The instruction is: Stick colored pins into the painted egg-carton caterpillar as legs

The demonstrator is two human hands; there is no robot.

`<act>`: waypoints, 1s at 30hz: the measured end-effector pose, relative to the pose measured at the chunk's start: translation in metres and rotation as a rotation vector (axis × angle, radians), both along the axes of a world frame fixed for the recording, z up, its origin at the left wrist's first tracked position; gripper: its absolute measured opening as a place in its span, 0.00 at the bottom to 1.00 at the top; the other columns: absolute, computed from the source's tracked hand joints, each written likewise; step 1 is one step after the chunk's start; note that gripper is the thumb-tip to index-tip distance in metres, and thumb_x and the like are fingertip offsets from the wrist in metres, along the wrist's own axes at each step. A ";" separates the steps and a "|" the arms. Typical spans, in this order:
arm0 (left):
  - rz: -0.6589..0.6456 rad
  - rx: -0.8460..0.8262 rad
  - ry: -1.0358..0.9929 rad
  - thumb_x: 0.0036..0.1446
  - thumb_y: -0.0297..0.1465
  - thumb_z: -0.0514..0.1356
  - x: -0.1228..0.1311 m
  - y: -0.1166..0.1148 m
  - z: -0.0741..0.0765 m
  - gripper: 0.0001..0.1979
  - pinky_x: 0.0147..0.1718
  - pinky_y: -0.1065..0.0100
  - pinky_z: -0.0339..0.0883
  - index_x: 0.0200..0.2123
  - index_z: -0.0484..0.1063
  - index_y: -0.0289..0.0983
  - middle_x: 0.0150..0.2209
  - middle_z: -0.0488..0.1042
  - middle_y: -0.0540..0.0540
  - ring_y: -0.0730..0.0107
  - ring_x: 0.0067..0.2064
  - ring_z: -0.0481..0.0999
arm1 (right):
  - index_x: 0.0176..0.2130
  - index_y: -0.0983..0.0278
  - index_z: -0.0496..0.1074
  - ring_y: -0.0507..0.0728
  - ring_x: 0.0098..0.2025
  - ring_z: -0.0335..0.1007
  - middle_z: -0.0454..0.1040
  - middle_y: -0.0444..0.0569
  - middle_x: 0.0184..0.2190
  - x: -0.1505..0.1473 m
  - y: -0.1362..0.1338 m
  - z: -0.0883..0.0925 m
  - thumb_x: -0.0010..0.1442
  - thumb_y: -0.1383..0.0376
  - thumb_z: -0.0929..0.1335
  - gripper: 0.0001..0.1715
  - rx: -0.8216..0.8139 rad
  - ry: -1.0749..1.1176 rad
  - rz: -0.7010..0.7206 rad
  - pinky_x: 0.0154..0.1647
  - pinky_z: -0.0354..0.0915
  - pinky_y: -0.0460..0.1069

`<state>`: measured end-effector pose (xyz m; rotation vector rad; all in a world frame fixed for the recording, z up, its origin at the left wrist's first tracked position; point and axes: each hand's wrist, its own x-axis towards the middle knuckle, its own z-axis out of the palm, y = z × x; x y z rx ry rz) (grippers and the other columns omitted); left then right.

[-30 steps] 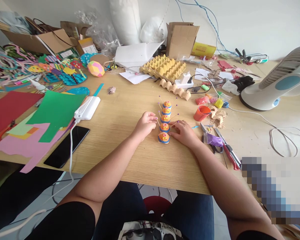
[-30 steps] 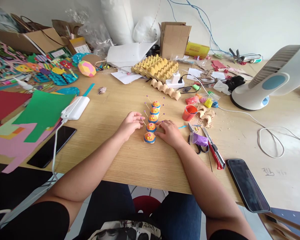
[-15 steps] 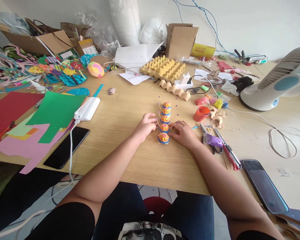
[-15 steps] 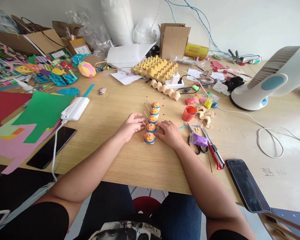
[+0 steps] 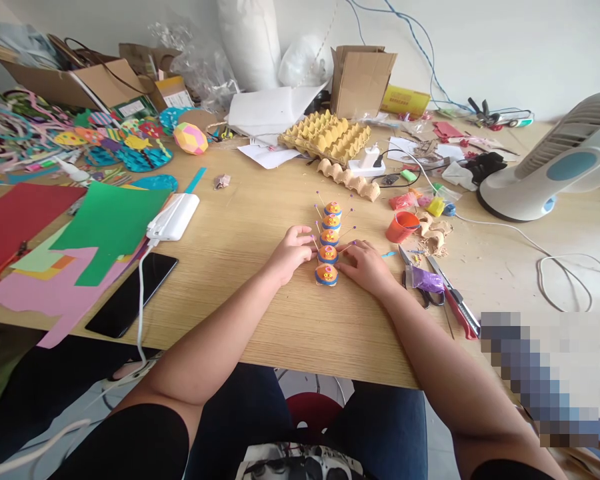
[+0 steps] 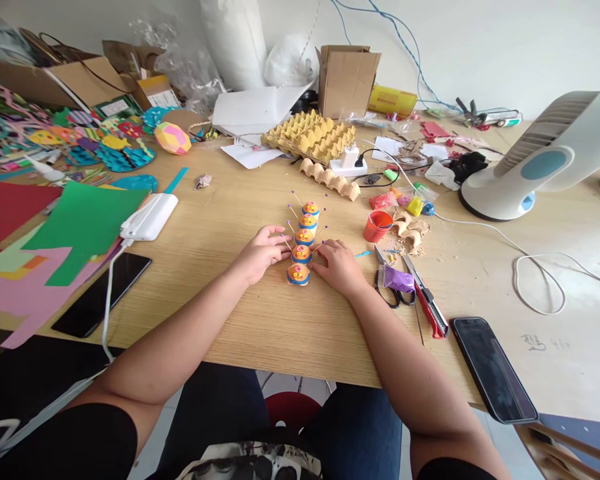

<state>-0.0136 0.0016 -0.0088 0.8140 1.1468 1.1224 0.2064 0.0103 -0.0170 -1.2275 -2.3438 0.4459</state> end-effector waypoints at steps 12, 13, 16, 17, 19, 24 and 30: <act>-0.016 0.023 -0.056 0.32 0.18 0.55 0.001 0.002 -0.003 0.31 0.49 0.62 0.71 0.45 0.65 0.41 0.50 0.74 0.44 0.64 0.48 0.78 | 0.49 0.65 0.78 0.63 0.46 0.71 0.76 0.55 0.39 -0.002 0.004 -0.001 0.61 0.61 0.72 0.17 0.028 -0.014 -0.019 0.53 0.63 0.57; -0.013 0.025 -0.064 0.32 0.18 0.56 0.001 0.002 -0.003 0.31 0.49 0.61 0.71 0.45 0.65 0.41 0.50 0.74 0.44 0.64 0.48 0.78 | 0.50 0.65 0.78 0.63 0.46 0.71 0.76 0.55 0.40 -0.002 0.003 -0.001 0.61 0.61 0.72 0.18 0.026 -0.017 -0.025 0.53 0.63 0.56; 0.005 0.026 -0.075 0.32 0.18 0.55 0.002 0.002 -0.003 0.32 0.51 0.60 0.70 0.46 0.65 0.40 0.50 0.74 0.43 0.63 0.49 0.77 | 0.50 0.64 0.77 0.63 0.46 0.70 0.76 0.55 0.41 -0.002 0.003 -0.001 0.62 0.60 0.72 0.18 0.027 -0.026 -0.039 0.51 0.64 0.55; 0.014 0.029 -0.079 0.32 0.17 0.55 0.002 0.002 -0.002 0.32 0.51 0.59 0.70 0.46 0.66 0.39 0.50 0.74 0.43 0.62 0.50 0.77 | 0.50 0.64 0.77 0.63 0.47 0.70 0.76 0.55 0.42 -0.002 0.003 -0.001 0.62 0.60 0.72 0.18 0.028 -0.027 -0.041 0.51 0.64 0.55; 0.038 0.042 -0.096 0.31 0.17 0.55 0.002 0.003 -0.002 0.32 0.52 0.60 0.70 0.45 0.66 0.39 0.49 0.74 0.43 0.62 0.51 0.77 | 0.50 0.64 0.77 0.64 0.49 0.70 0.77 0.55 0.43 0.001 0.003 -0.001 0.61 0.60 0.72 0.18 0.029 -0.024 -0.044 0.53 0.64 0.56; 0.182 0.129 -0.057 0.32 0.17 0.55 -0.001 0.008 -0.003 0.29 0.47 0.65 0.70 0.43 0.67 0.39 0.46 0.74 0.44 0.65 0.49 0.76 | 0.51 0.63 0.77 0.64 0.52 0.71 0.78 0.55 0.47 0.009 -0.001 0.006 0.61 0.64 0.71 0.17 0.004 -0.048 -0.122 0.53 0.65 0.56; 0.428 0.249 0.058 0.42 0.22 0.60 -0.007 0.015 -0.008 0.21 0.41 0.70 0.66 0.43 0.69 0.38 0.45 0.73 0.46 0.71 0.43 0.73 | 0.45 0.63 0.80 0.63 0.45 0.73 0.80 0.55 0.43 0.026 -0.012 0.037 0.63 0.61 0.70 0.13 -0.025 -0.279 -0.268 0.47 0.66 0.56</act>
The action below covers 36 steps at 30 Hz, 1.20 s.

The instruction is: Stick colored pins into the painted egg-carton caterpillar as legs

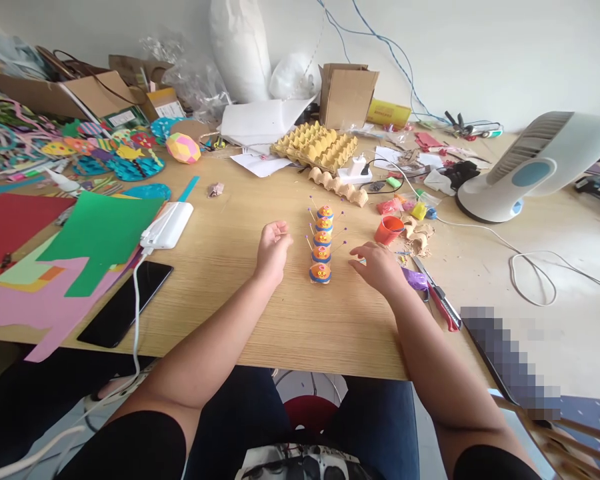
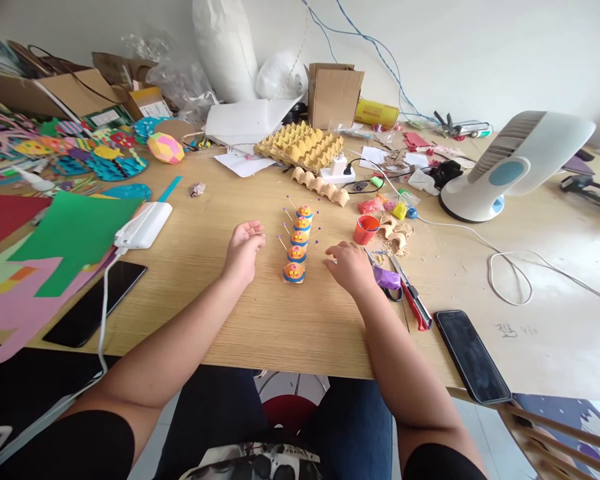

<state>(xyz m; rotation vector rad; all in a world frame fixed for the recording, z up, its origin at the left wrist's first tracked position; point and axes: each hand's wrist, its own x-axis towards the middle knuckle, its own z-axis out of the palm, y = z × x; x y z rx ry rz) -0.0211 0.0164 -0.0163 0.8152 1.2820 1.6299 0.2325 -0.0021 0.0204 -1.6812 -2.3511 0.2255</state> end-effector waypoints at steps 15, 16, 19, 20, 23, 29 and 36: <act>0.195 0.244 0.085 0.52 0.25 0.61 -0.001 -0.010 0.008 0.16 0.48 0.69 0.64 0.45 0.68 0.41 0.46 0.70 0.47 0.72 0.45 0.70 | 0.59 0.57 0.71 0.73 0.63 0.62 0.69 0.55 0.62 0.107 -0.039 0.004 0.53 0.48 0.72 0.37 -0.245 -0.072 -0.248 0.59 0.63 0.66; 0.200 0.266 0.106 0.52 0.26 0.61 -0.002 -0.011 0.009 0.17 0.48 0.69 0.64 0.46 0.68 0.41 0.46 0.70 0.47 0.72 0.45 0.70 | 0.58 0.56 0.71 0.73 0.63 0.62 0.68 0.55 0.62 0.108 -0.040 0.001 0.53 0.48 0.73 0.36 -0.230 -0.049 -0.248 0.60 0.63 0.66; 0.207 0.325 0.191 0.54 0.27 0.61 -0.001 -0.015 0.009 0.17 0.47 0.68 0.65 0.48 0.67 0.42 0.48 0.69 0.46 0.71 0.46 0.70 | 0.56 0.56 0.73 0.72 0.63 0.62 0.68 0.55 0.61 0.113 -0.041 -0.007 0.53 0.48 0.73 0.33 -0.150 0.018 -0.211 0.61 0.62 0.66; 0.203 0.344 0.223 0.55 0.27 0.62 0.000 -0.017 0.010 0.17 0.47 0.68 0.65 0.48 0.67 0.42 0.48 0.69 0.46 0.71 0.46 0.70 | 0.55 0.57 0.74 0.72 0.63 0.62 0.69 0.55 0.60 0.115 -0.040 -0.009 0.53 0.48 0.73 0.33 -0.117 0.037 -0.192 0.61 0.62 0.65; 0.179 0.408 0.320 0.57 0.29 0.62 0.004 -0.023 0.012 0.16 0.46 0.67 0.66 0.49 0.66 0.41 0.49 0.70 0.44 0.68 0.48 0.70 | 0.52 0.60 0.74 0.72 0.60 0.65 0.71 0.58 0.56 0.116 -0.038 -0.015 0.53 0.48 0.74 0.31 -0.011 0.083 -0.137 0.61 0.61 0.65; 0.091 0.658 0.665 0.61 0.34 0.61 0.012 -0.045 0.025 0.11 0.43 0.62 0.67 0.47 0.69 0.41 0.47 0.71 0.43 0.62 0.47 0.71 | 0.52 0.59 0.70 0.66 0.50 0.70 0.73 0.55 0.48 0.103 -0.040 -0.009 0.54 0.48 0.74 0.31 0.147 0.282 -0.182 0.53 0.66 0.60; -0.301 0.905 0.947 0.57 0.31 0.63 0.024 -0.071 0.037 0.08 0.47 0.56 0.68 0.41 0.75 0.45 0.39 0.77 0.46 0.61 0.42 0.75 | 0.53 0.60 0.66 0.62 0.45 0.71 0.73 0.53 0.46 0.061 -0.061 0.011 0.54 0.46 0.74 0.34 -0.002 0.579 -0.089 0.47 0.68 0.56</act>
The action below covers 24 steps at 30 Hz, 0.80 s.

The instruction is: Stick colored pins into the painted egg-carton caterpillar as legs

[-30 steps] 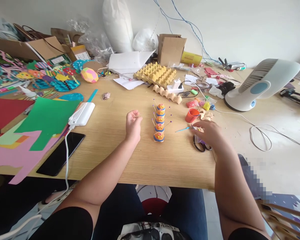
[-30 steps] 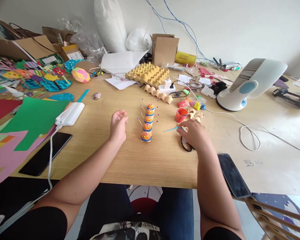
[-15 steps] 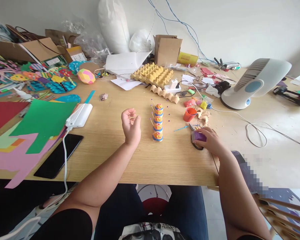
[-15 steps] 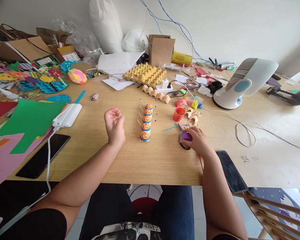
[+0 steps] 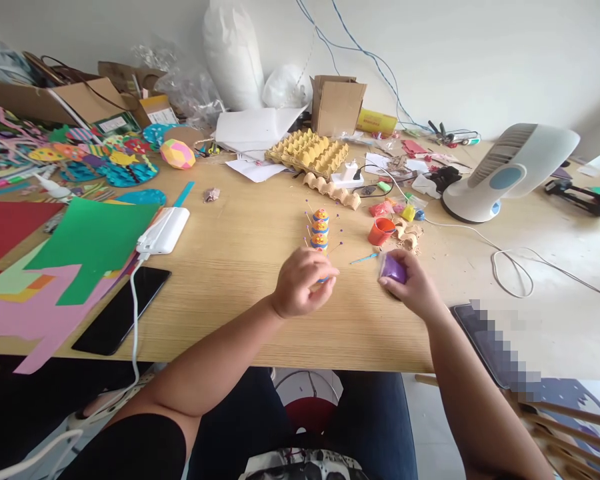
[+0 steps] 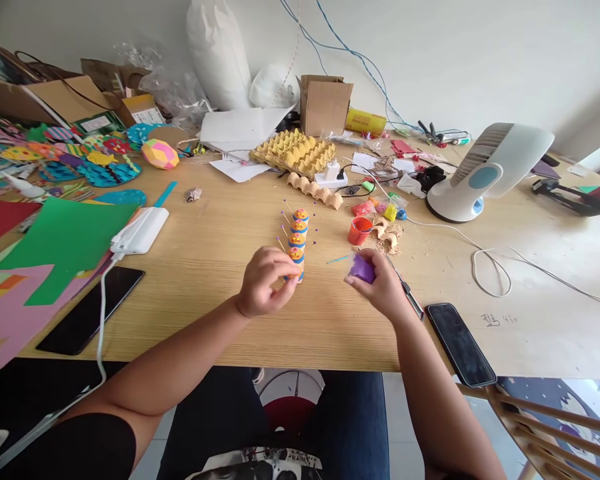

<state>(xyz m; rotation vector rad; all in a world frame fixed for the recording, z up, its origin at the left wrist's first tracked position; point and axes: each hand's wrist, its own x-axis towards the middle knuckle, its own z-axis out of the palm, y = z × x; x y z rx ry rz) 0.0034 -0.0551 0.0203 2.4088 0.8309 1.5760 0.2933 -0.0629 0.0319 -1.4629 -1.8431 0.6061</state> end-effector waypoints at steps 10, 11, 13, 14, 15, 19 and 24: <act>0.064 0.095 -0.022 0.58 0.31 0.62 -0.001 -0.001 0.003 0.11 0.43 0.58 0.69 0.45 0.74 0.43 0.39 0.78 0.45 0.62 0.41 0.76 | 0.51 0.58 0.68 0.63 0.49 0.73 0.75 0.53 0.47 -0.095 0.004 0.009 0.54 0.40 0.72 0.35 0.072 0.464 0.309 0.49 0.71 0.56; 0.076 0.099 -0.039 0.57 0.30 0.62 -0.001 0.000 0.003 0.12 0.43 0.58 0.69 0.46 0.73 0.42 0.40 0.78 0.44 0.61 0.42 0.76 | 0.51 0.58 0.69 0.63 0.48 0.73 0.75 0.53 0.47 -0.098 0.006 0.007 0.54 0.40 0.72 0.35 0.091 0.469 0.327 0.49 0.71 0.56; 0.094 0.104 -0.076 0.57 0.29 0.63 -0.002 0.001 0.002 0.15 0.45 0.58 0.68 0.48 0.72 0.42 0.41 0.77 0.44 0.61 0.43 0.76 | 0.51 0.58 0.69 0.62 0.47 0.73 0.75 0.53 0.46 -0.100 0.009 0.001 0.56 0.39 0.70 0.34 0.119 0.466 0.343 0.48 0.71 0.56; 0.101 0.101 -0.089 0.57 0.29 0.63 -0.002 0.001 0.002 0.15 0.45 0.58 0.68 0.49 0.71 0.42 0.42 0.77 0.43 0.60 0.43 0.76 | 0.50 0.58 0.69 0.62 0.47 0.73 0.76 0.53 0.45 -0.099 0.010 -0.001 0.57 0.38 0.69 0.34 0.120 0.460 0.342 0.48 0.71 0.56; 0.104 0.094 -0.092 0.57 0.30 0.63 -0.002 0.001 0.001 0.15 0.45 0.57 0.68 0.49 0.71 0.42 0.42 0.77 0.43 0.60 0.43 0.76 | 0.50 0.58 0.69 0.62 0.46 0.74 0.76 0.53 0.45 -0.098 0.010 -0.004 0.57 0.38 0.69 0.34 0.111 0.450 0.338 0.48 0.71 0.56; 0.083 0.064 -0.039 0.58 0.32 0.62 -0.003 0.000 0.001 0.12 0.45 0.57 0.68 0.46 0.73 0.44 0.40 0.77 0.44 0.60 0.42 0.76 | 0.49 0.59 0.70 0.62 0.45 0.74 0.76 0.53 0.43 -0.093 0.009 -0.010 0.56 0.37 0.69 0.34 0.073 0.422 0.362 0.47 0.71 0.57; 0.096 0.027 -0.008 0.58 0.31 0.62 -0.002 0.001 0.002 0.07 0.43 0.58 0.68 0.39 0.79 0.44 0.39 0.76 0.44 0.62 0.40 0.73 | 0.46 0.60 0.71 0.60 0.40 0.73 0.76 0.51 0.40 -0.086 0.014 -0.012 0.54 0.41 0.73 0.31 0.176 0.327 0.415 0.42 0.70 0.55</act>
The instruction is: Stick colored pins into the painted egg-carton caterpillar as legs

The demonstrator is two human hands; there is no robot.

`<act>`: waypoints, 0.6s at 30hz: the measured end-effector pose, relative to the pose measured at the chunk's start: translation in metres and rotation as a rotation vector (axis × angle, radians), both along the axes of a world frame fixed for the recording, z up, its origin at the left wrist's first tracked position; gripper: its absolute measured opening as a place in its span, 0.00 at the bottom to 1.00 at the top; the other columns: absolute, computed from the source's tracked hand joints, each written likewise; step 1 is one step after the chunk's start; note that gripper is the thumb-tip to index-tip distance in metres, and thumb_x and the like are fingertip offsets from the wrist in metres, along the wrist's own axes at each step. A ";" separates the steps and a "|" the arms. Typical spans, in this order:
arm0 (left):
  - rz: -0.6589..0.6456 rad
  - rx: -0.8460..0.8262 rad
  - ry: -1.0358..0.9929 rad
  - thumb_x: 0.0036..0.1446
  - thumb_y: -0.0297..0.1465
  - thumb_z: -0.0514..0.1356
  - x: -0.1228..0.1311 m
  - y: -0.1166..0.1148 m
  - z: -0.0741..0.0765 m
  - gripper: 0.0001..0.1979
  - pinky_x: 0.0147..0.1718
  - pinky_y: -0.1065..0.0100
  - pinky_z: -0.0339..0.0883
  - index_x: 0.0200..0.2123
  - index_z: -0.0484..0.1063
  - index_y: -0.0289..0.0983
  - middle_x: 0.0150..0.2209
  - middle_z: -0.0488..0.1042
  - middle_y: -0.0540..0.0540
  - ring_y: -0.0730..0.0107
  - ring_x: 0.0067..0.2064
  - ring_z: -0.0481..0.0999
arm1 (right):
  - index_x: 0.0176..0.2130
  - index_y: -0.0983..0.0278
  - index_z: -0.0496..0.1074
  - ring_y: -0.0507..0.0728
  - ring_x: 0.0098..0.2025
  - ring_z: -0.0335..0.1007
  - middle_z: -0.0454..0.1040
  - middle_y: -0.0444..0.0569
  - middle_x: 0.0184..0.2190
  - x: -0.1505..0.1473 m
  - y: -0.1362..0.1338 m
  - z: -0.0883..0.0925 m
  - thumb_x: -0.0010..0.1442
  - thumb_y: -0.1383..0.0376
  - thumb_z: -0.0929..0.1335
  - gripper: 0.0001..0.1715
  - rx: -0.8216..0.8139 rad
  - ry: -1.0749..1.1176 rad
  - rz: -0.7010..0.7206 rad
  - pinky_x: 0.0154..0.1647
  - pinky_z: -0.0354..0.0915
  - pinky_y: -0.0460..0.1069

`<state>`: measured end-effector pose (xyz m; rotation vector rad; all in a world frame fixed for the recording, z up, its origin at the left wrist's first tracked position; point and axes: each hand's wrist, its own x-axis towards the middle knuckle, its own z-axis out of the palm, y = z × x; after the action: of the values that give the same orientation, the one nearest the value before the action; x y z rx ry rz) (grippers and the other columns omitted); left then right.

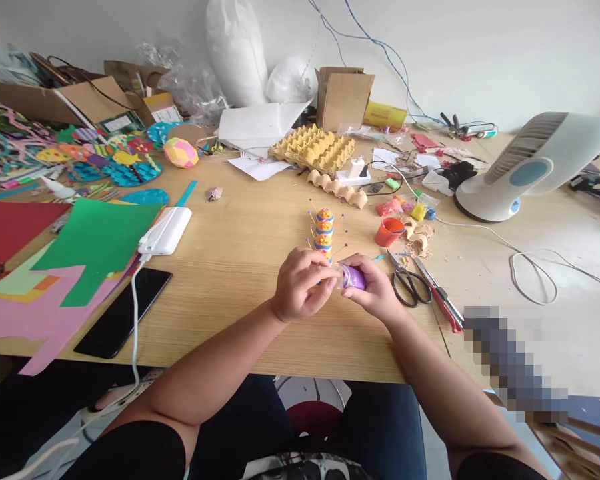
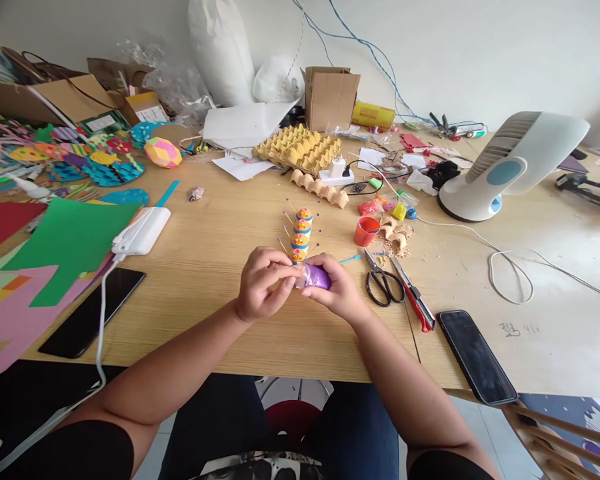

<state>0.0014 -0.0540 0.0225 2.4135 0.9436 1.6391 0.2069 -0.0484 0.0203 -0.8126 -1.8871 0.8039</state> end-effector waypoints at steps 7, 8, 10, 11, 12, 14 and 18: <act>-0.065 -0.284 -0.084 0.58 0.35 0.66 0.007 0.008 -0.001 0.05 0.41 0.61 0.70 0.36 0.81 0.42 0.33 0.75 0.46 0.64 0.38 0.74 | 0.49 0.57 0.72 0.63 0.42 0.73 0.74 0.53 0.40 0.010 0.004 -0.003 0.53 0.44 0.75 0.30 0.270 -0.262 -0.181 0.43 0.71 0.58; -0.090 -0.330 -0.105 0.59 0.36 0.66 0.008 0.008 -0.001 0.06 0.40 0.62 0.70 0.37 0.81 0.42 0.33 0.75 0.46 0.65 0.37 0.75 | 0.49 0.57 0.72 0.63 0.42 0.73 0.74 0.53 0.41 0.011 0.005 -0.004 0.54 0.45 0.75 0.30 0.299 -0.281 -0.180 0.43 0.71 0.58; -0.120 -0.406 -0.138 0.58 0.36 0.67 0.009 0.008 0.000 0.06 0.38 0.64 0.70 0.37 0.81 0.41 0.33 0.76 0.46 0.67 0.36 0.75 | 0.51 0.57 0.72 0.62 0.43 0.73 0.74 0.54 0.42 0.012 0.005 -0.005 0.56 0.46 0.74 0.29 0.342 -0.317 -0.175 0.44 0.71 0.57; -0.126 -0.436 -0.148 0.58 0.36 0.67 0.009 0.007 0.000 0.06 0.36 0.66 0.70 0.36 0.81 0.40 0.33 0.76 0.46 0.68 0.35 0.75 | 0.52 0.57 0.72 0.62 0.44 0.73 0.74 0.54 0.43 0.013 0.005 -0.005 0.57 0.46 0.74 0.28 0.355 -0.340 -0.178 0.44 0.71 0.57; -0.128 -0.463 -0.155 0.57 0.35 0.68 0.009 0.007 0.000 0.06 0.35 0.67 0.70 0.36 0.81 0.40 0.33 0.76 0.47 0.69 0.34 0.75 | 0.52 0.56 0.72 0.62 0.44 0.73 0.74 0.54 0.43 0.013 0.005 -0.006 0.58 0.47 0.73 0.28 0.362 -0.366 -0.186 0.44 0.71 0.57; -0.125 -0.518 -0.161 0.57 0.35 0.68 0.009 0.007 -0.001 0.06 0.33 0.68 0.69 0.35 0.82 0.40 0.32 0.76 0.47 0.70 0.33 0.74 | 0.53 0.55 0.73 0.63 0.45 0.73 0.74 0.54 0.44 0.013 0.005 -0.007 0.59 0.46 0.72 0.28 0.370 -0.422 -0.207 0.45 0.71 0.57; -0.119 -0.607 -0.163 0.56 0.38 0.68 0.009 0.008 -0.004 0.07 0.29 0.69 0.66 0.34 0.82 0.40 0.31 0.75 0.47 0.71 0.31 0.73 | 0.54 0.54 0.74 0.63 0.46 0.73 0.74 0.54 0.45 0.012 0.004 -0.008 0.60 0.48 0.72 0.26 0.398 -0.486 -0.219 0.47 0.70 0.58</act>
<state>0.0106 -0.0458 0.0188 1.8620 1.0548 1.2471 0.2185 -0.0442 0.0123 -0.9938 -2.2279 0.0822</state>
